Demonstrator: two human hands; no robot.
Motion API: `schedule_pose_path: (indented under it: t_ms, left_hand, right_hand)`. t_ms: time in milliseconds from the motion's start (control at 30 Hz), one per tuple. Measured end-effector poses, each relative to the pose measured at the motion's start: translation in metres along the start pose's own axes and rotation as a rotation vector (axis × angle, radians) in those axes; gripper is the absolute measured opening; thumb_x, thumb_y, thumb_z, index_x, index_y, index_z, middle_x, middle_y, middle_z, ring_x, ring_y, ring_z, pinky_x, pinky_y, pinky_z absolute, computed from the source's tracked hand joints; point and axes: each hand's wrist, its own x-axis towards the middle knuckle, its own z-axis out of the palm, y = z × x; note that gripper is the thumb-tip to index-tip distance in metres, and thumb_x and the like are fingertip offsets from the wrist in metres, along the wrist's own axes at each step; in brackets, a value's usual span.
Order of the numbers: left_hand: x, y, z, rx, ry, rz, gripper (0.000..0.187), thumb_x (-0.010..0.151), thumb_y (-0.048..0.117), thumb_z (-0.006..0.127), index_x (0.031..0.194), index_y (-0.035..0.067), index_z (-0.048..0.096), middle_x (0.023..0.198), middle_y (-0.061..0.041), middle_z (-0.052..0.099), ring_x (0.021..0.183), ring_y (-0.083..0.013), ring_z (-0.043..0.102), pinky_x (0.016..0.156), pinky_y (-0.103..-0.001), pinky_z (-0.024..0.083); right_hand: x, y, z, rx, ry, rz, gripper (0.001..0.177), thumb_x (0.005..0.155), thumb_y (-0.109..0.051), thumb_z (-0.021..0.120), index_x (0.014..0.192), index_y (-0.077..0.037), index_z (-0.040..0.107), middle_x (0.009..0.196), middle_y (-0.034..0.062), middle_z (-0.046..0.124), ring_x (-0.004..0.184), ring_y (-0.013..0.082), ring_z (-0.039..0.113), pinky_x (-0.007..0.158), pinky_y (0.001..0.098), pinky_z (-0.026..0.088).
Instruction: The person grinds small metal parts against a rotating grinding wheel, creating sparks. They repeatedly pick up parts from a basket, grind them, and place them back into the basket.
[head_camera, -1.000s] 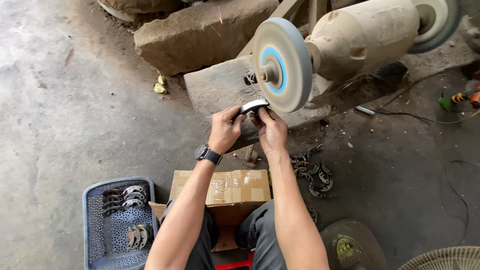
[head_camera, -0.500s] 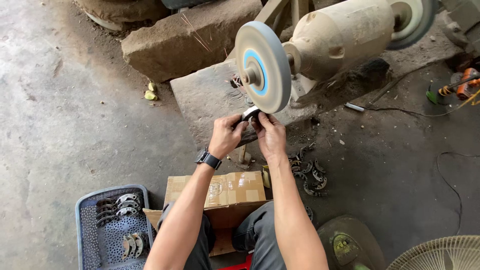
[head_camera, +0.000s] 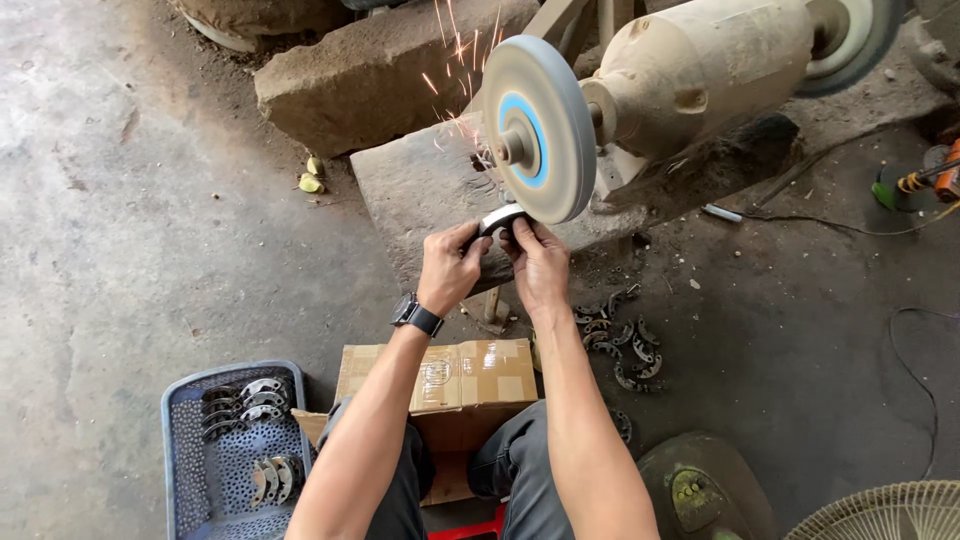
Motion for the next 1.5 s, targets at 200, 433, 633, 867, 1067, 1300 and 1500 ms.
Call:
schedule_pose_path:
  t_ms: [200,433,633,867,1067,1300,1500]
  left_hand:
    - [0.005,0.002,0.014,0.059,-0.041,0.052,0.013,0.086,0.002,0.071,0.097,-0.004,0.069,0.084,-0.025,0.069,0.073,-0.0365,0.069,0.064,-0.041,0.052]
    - [0.003,0.003,-0.003,0.060,-0.032,-0.102,0.020,0.087,0.003,0.072,0.106,-0.002,0.071,0.089,-0.022,0.073,0.070,-0.0318,0.074,0.062,-0.038,0.054]
    - [0.008,-0.001,0.023,0.012,-0.034,0.001,0.018,0.085,0.001,0.072,0.103,-0.003,0.072,0.092,-0.022,0.073,0.078,-0.0355,0.073,0.068,-0.039,0.055]
    - [0.004,-0.003,-0.027,0.123,-0.021,-0.016,0.017,0.085,0.001,0.073,0.101,-0.002,0.070,0.089,-0.021,0.071,0.077,-0.0384,0.070,0.067,-0.041,0.053]
    - [-0.005,-0.006,-0.037,0.148,-0.065,-0.015,0.023,0.085,0.001,0.073,0.108,-0.001,0.071,0.092,-0.022,0.072,0.078,-0.0379,0.070,0.067,-0.041,0.053]
    - [0.000,-0.003,-0.004,0.095,-0.163,-0.087,0.013,0.086,0.004,0.072,0.097,-0.002,0.074,0.084,-0.022,0.073,0.075,-0.0349,0.073,0.068,-0.039,0.055]
    - [0.007,0.003,0.007,0.067,-0.105,-0.165,0.020,0.088,0.008,0.069,0.105,-0.001,0.074,0.085,-0.020,0.075,0.068,-0.0286,0.075,0.063,-0.036,0.055]
  right_hand:
    - [0.005,-0.001,-0.012,0.077,0.056,-0.017,0.020,0.097,-0.009,0.071,0.115,0.000,0.072,0.101,0.0055,0.073,0.083,0.0151,0.066,0.076,0.0278,0.056]
    - [0.002,0.003,0.003,0.046,-0.004,-0.011,0.018,0.099,-0.007,0.069,0.116,0.001,0.071,0.103,0.0078,0.072,0.086,0.0171,0.068,0.076,0.0299,0.058]
    - [0.005,-0.006,-0.012,0.079,0.083,-0.024,0.020,0.099,-0.006,0.067,0.118,0.002,0.071,0.105,0.0099,0.073,0.088,0.0174,0.068,0.078,0.0280,0.058]
    - [0.006,0.019,0.009,0.115,-0.038,0.043,0.018,0.101,-0.006,0.064,0.115,0.003,0.070,0.107,0.0118,0.072,0.093,0.0206,0.069,0.083,0.0321,0.059]
    - [-0.002,0.016,0.006,0.182,-0.100,0.174,0.017,0.098,-0.002,0.065,0.114,0.002,0.068,0.112,0.0117,0.070,0.101,0.0212,0.068,0.095,0.0343,0.060]
    - [0.004,0.004,-0.018,0.217,0.007,0.142,0.018,0.098,-0.003,0.067,0.115,0.003,0.070,0.111,0.0126,0.071,0.099,0.0210,0.068,0.088,0.0325,0.059]
    - [0.008,0.001,-0.010,0.114,0.090,0.050,0.018,0.097,-0.005,0.069,0.114,0.001,0.071,0.111,0.0111,0.073,0.094,0.0196,0.069,0.084,0.0315,0.060]
